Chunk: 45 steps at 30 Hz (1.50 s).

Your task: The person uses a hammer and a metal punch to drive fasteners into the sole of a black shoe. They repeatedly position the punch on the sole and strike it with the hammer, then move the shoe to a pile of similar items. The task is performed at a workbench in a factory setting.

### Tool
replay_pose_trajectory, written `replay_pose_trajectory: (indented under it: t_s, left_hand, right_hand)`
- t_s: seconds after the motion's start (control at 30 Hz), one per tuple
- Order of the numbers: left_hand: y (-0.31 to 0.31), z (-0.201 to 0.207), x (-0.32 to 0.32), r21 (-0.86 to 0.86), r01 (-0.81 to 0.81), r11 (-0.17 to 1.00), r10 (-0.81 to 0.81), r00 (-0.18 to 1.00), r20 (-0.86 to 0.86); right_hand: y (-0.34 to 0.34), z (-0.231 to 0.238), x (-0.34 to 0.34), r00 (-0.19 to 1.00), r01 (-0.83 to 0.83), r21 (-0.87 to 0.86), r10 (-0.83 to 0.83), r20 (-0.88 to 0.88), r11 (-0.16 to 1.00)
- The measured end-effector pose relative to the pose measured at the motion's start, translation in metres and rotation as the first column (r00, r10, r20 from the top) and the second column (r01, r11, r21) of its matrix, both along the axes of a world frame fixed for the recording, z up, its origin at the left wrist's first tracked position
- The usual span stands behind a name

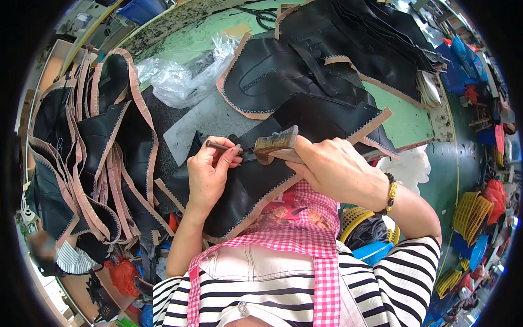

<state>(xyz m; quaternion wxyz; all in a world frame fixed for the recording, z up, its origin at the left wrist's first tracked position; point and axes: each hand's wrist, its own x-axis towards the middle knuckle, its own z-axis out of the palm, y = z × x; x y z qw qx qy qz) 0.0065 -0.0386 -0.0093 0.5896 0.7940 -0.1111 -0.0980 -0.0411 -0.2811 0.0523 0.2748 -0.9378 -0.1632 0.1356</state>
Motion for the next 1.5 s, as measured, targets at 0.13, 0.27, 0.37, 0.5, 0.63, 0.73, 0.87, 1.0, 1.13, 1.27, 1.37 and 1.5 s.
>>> replay_pose_trajectory:
  t_s: [0.13, 0.27, 0.37, 0.5, 0.63, 0.73, 0.87, 1.0, 1.13, 1.27, 1.37, 1.5]
  left_hand:
    - [-0.002, 0.003, 0.001, 0.055, 0.02, 0.998, -0.022, 0.999, 0.039]
    - [-0.001, -0.001, 0.0, 0.192, 0.033, 0.981, -0.084, 0.961, 0.265]
    - [-0.007, 0.014, -0.002, 0.387, 0.0, 0.922, -0.2, 0.856, 0.476]
    - [-0.002, 0.003, -0.003, 0.061, -0.037, 0.997, 0.034, 0.998, 0.05]
    - [-0.001, 0.004, -0.002, 0.027, 0.0, 1.0, 0.0, 1.0, 0.013]
    - [0.0, 0.002, -0.003, 0.089, 0.004, 0.996, -0.01, 0.998, 0.068]
    - [-0.002, 0.003, -0.009, 0.314, -0.009, 0.949, -0.113, 0.923, 0.368]
    - [-0.006, 0.002, -0.013, 0.291, 0.015, 0.957, -0.133, 0.911, 0.391]
    - [0.014, 0.027, -0.003, 0.091, 0.073, 0.993, -0.085, 0.988, 0.13]
    - [0.036, 0.04, 0.015, 0.692, 0.186, 0.697, -0.569, 0.731, 0.376]
    - [0.037, 0.066, 0.004, 0.758, 0.179, 0.627, -0.678, 0.605, 0.417]
    - [0.062, 0.178, -0.043, 0.773, 0.052, 0.632, -0.692, 0.485, 0.534]
  right_hand:
    - [-0.005, 0.008, 0.005, 0.997, -0.055, 0.008, 0.054, 0.048, 0.998]
    - [0.005, 0.044, 0.009, 0.948, -0.034, 0.409, -0.101, 0.303, 0.912]
    - [0.009, 0.05, 0.007, 0.928, -0.119, 0.364, -0.028, 0.373, 0.924]
    - [-0.001, 0.028, 0.014, 0.994, 0.018, 0.131, -0.031, 0.101, 0.991]
    - [-0.004, 0.018, 0.005, 0.995, 0.064, 0.173, -0.075, 0.062, 0.983]
    - [-0.001, 0.043, 0.01, 0.982, 0.18, 0.214, -0.187, 0.011, 0.96]
    - [0.013, 0.066, 0.002, 0.948, 0.001, 0.345, -0.11, 0.297, 0.939]
    - [0.006, 0.04, 0.007, 0.991, 0.038, 0.12, -0.053, 0.123, 0.992]
    - [-0.038, 0.027, 0.017, 0.888, 0.385, 0.173, -0.415, 0.198, 0.906]
    - [-0.058, 0.029, 0.049, 0.817, 0.466, 0.241, -0.518, 0.254, 0.852]
    - [-0.055, 0.012, 0.076, 0.85, 0.348, 0.193, -0.396, 0.349, 0.917]
    - [-0.035, -0.017, 0.077, 0.876, 0.371, 0.213, -0.417, 0.242, 0.904]
